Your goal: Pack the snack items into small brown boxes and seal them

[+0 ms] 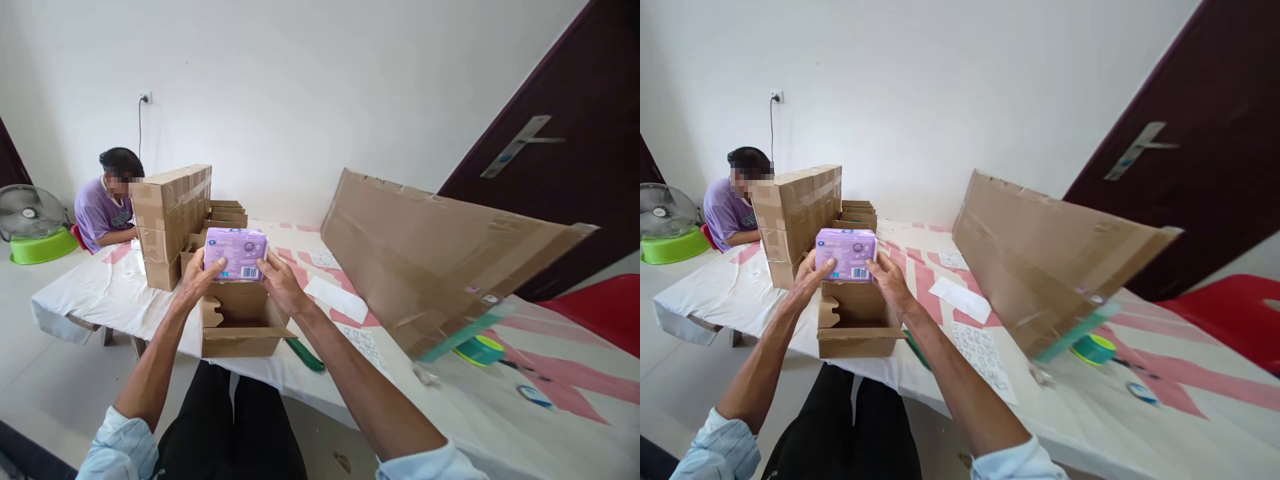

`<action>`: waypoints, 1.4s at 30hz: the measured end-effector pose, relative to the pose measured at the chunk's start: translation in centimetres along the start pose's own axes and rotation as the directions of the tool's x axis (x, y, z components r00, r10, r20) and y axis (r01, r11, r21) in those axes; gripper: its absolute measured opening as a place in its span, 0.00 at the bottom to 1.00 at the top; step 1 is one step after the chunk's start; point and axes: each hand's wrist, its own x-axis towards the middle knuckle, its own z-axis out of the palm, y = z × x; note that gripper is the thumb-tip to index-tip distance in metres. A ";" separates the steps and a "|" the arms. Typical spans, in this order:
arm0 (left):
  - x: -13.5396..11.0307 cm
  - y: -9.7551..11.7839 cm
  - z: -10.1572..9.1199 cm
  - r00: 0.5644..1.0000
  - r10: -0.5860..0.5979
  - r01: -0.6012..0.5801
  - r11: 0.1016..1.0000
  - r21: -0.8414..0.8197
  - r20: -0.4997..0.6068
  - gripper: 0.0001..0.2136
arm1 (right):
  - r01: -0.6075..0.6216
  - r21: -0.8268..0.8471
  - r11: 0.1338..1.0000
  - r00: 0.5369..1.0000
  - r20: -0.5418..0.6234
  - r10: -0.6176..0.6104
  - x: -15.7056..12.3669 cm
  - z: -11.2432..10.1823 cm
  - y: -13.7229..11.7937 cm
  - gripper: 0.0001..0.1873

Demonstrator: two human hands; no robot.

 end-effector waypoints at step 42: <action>4.6 2.8 -1.9 0.980 0.149 -0.166 0.977 0.134 0.132 0.29 | 0.099 -0.006 0.995 0.994 -0.039 -0.099 3.7 -0.1 -2.0 0.45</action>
